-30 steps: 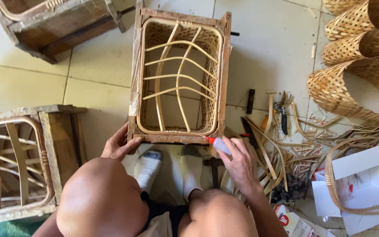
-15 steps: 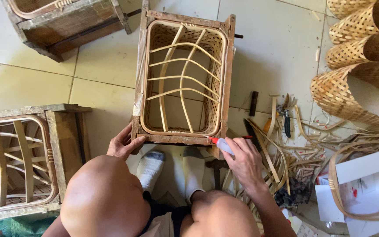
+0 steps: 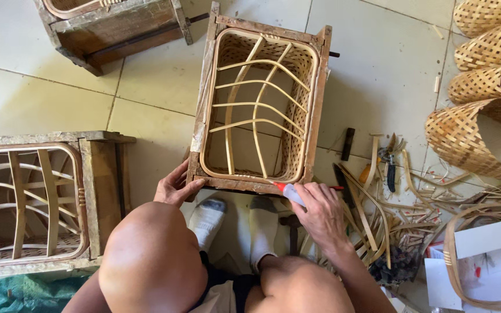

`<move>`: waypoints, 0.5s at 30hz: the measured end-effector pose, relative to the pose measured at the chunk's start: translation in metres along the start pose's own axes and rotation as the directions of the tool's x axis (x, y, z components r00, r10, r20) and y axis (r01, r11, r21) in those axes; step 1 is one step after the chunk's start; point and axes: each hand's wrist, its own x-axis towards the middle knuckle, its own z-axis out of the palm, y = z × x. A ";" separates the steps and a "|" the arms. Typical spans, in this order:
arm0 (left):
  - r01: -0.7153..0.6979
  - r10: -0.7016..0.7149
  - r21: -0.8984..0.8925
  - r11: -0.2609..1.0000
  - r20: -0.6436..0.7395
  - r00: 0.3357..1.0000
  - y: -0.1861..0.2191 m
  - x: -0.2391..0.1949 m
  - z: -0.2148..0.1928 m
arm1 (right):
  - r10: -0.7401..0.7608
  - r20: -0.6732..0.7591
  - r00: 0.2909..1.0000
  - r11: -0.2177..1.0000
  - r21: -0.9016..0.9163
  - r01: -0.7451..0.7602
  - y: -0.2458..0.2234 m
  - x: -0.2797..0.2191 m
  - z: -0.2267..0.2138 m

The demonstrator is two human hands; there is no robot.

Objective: The person assembles a rectangular woven basket by inserting bamboo strips into a wooden mold, tapping them with a hammer, applying glue to the joints, and securing the frame with a curved bamboo piece. The person uses pliers to trim excess material and continues to adjust the basket's structure.

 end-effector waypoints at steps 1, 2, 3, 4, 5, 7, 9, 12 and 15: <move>0.012 -0.012 0.008 1.000 -0.016 1.000 0.000 0.001 0.000 | 0.006 -0.002 1.000 1.000 0.007 -0.006 0.001 -0.001 -0.001; 0.025 -0.025 0.015 1.000 -0.034 0.999 -0.001 0.001 0.001 | 0.011 -0.003 1.000 1.000 0.015 -0.011 0.001 -0.001 -0.001; 0.038 -0.037 0.023 0.999 -0.051 0.998 -0.001 0.001 0.000 | 0.016 -0.004 1.000 1.000 0.022 -0.016 0.001 -0.002 -0.001; 0.016 -0.016 -0.008 1.000 -0.023 1.000 -0.001 0.001 0.000 | 0.007 -0.011 1.000 1.000 0.018 -0.007 0.001 0.000 0.000; -0.006 0.007 -0.038 0.999 0.006 1.000 -0.001 0.001 0.001 | -0.002 -0.018 1.000 1.000 0.013 0.003 0.001 0.001 0.002; 0.003 -0.003 -0.027 1.000 0.005 1.000 0.000 -0.002 0.000 | -0.026 -0.005 1.000 1.000 0.011 0.026 -0.001 0.002 0.007; 0.050 -0.047 0.056 0.997 -0.050 0.998 0.004 -0.002 0.001 | -0.060 0.019 0.998 0.998 0.009 0.060 -0.002 0.006 0.010; 0.035 -0.034 0.012 0.999 -0.016 0.999 0.009 -0.004 0.002 | -0.042 0.033 0.999 0.999 0.011 0.042 -0.004 0.008 0.009; 0.024 -0.024 -0.002 1.000 -0.012 1.000 0.014 -0.005 0.005 | -0.007 0.005 1.000 0.998 0.059 0.007 -0.008 0.010 0.002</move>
